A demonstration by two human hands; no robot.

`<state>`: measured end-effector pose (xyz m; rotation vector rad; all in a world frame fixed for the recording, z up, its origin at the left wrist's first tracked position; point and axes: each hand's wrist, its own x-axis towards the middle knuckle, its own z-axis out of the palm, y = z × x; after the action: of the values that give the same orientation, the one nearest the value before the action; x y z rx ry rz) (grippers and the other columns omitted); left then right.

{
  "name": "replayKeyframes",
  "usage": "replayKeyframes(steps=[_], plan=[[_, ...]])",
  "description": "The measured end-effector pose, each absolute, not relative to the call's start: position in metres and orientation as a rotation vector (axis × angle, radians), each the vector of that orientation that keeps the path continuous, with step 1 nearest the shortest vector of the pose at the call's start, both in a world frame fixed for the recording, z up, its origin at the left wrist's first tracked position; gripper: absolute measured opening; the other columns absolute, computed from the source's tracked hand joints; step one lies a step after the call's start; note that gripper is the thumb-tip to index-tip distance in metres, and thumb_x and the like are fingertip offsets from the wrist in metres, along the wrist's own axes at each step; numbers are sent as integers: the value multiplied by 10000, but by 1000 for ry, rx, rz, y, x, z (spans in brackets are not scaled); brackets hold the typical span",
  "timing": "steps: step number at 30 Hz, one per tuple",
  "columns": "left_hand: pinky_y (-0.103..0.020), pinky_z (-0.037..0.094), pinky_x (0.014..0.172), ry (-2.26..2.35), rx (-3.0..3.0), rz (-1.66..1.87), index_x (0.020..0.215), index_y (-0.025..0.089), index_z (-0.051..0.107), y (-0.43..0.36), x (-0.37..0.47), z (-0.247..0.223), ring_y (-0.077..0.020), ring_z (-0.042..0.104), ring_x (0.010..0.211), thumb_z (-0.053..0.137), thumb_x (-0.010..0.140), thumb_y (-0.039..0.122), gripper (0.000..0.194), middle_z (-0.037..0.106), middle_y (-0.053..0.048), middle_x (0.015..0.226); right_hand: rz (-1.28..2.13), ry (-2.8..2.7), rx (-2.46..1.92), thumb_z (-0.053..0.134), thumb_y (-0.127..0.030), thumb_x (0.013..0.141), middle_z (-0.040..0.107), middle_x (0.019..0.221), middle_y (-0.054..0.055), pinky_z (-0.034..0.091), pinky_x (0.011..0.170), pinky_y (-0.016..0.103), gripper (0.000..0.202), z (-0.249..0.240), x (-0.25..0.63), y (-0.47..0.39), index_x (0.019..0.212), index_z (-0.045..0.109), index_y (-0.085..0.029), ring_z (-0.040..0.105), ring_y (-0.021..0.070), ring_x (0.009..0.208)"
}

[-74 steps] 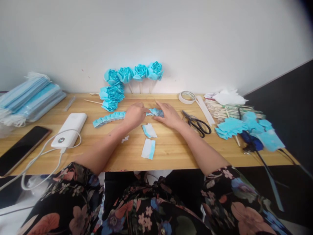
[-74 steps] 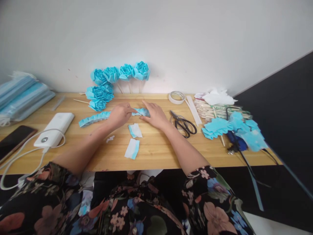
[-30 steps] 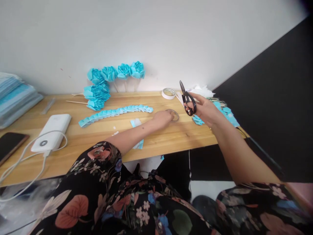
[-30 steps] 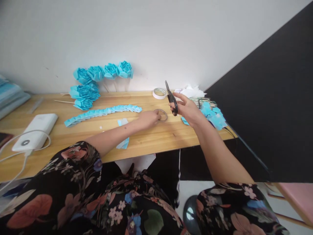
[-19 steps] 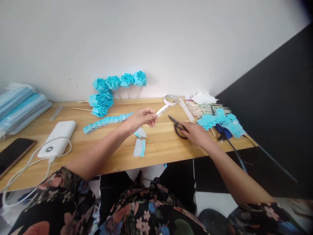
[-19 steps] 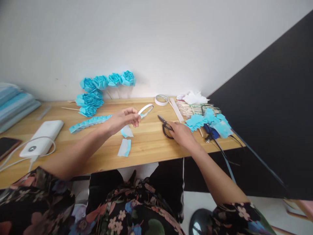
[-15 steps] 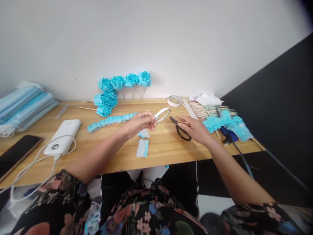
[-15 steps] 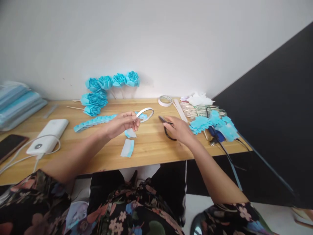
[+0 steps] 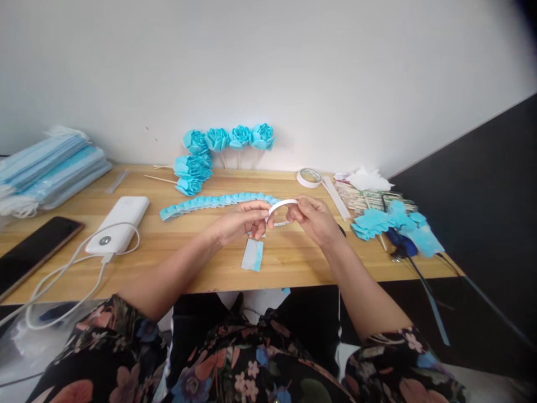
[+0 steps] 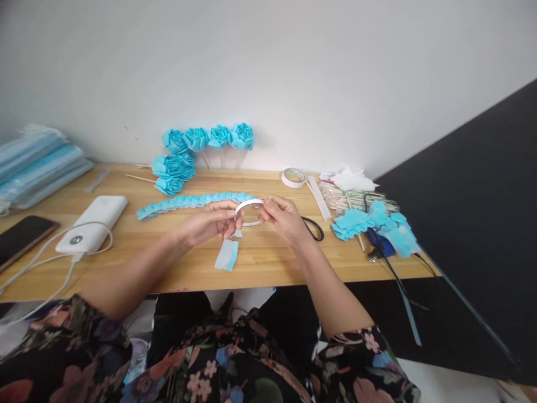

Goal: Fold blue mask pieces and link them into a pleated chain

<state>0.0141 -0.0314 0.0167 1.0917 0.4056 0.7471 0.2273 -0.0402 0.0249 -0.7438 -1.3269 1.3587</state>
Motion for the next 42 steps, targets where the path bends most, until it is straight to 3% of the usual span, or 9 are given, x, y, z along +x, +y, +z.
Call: replayKeyframes(steps=[5,8,11,15,19,26,32,37,42], plan=[[-191,453,508,396,1031,758,830,111,691,-33,15,17,-74,590,520,797,784,351,267,676,-25,717,1172,-1457,-886,694,-595,813,503,563,-47,472,638,289,380,28,232,-38,804,707,-216,514,128,580],[-195,460,509,390,1008,790,808,114,686,-32,16,17,-79,593,525,801,782,356,269,671,-21,706,819,-1707,-1097,552,-527,935,705,858,32,503,853,350,360,28,247,-39,972,736,-220,654,194,876],[-202,476,518,376,986,843,814,120,673,-30,15,16,-91,610,548,792,791,369,277,680,-28,741,324,-2020,-1312,487,-398,982,724,1124,91,464,974,397,330,22,277,-44,1121,716,-204,641,244,1085],[-215,509,579,391,973,873,832,115,667,-26,14,16,-109,641,608,774,806,404,310,693,-51,800,-174,-2286,-1722,457,-310,977,716,1030,155,477,898,438,345,6,318,-61,1156,704,-149,639,306,999],[-228,526,616,411,976,845,869,108,680,-26,14,16,-121,654,651,768,797,466,376,697,-67,842,-220,-2404,-1943,490,-335,957,703,1002,155,487,812,392,362,-7,333,-74,1227,656,-159,649,305,952],[-234,527,630,458,982,843,912,101,689,-25,14,13,-127,657,674,758,790,515,437,693,-76,856,383,-1951,-1934,619,-258,806,685,919,85,514,741,363,483,1,334,-61,1281,579,-179,664,254,834],[-239,532,654,453,1008,839,919,99,683,-25,15,14,-128,655,695,729,815,536,452,680,-78,874,1218,-1474,-1299,769,-524,744,576,838,-3,564,781,370,599,37,306,-89,1241,553,-268,593,166,733],[-258,545,687,475,1016,827,962,97,683,-25,15,12,-145,666,734,742,800,543,478,680,-91,900,1715,-1513,-948,634,-765,746,605,984,81,536,846,400,711,42,271,-111,1225,562,-245,613,208,861],[-285,558,718,447,1008,814,1002,101,685,-25,15,12,-169,681,772,759,793,522,476,684,-102,931,1952,-1582,-777,561,-729,834,592,979,66,525,763,331,637,28,261,-101,1241,568,-239,619,165,790]])
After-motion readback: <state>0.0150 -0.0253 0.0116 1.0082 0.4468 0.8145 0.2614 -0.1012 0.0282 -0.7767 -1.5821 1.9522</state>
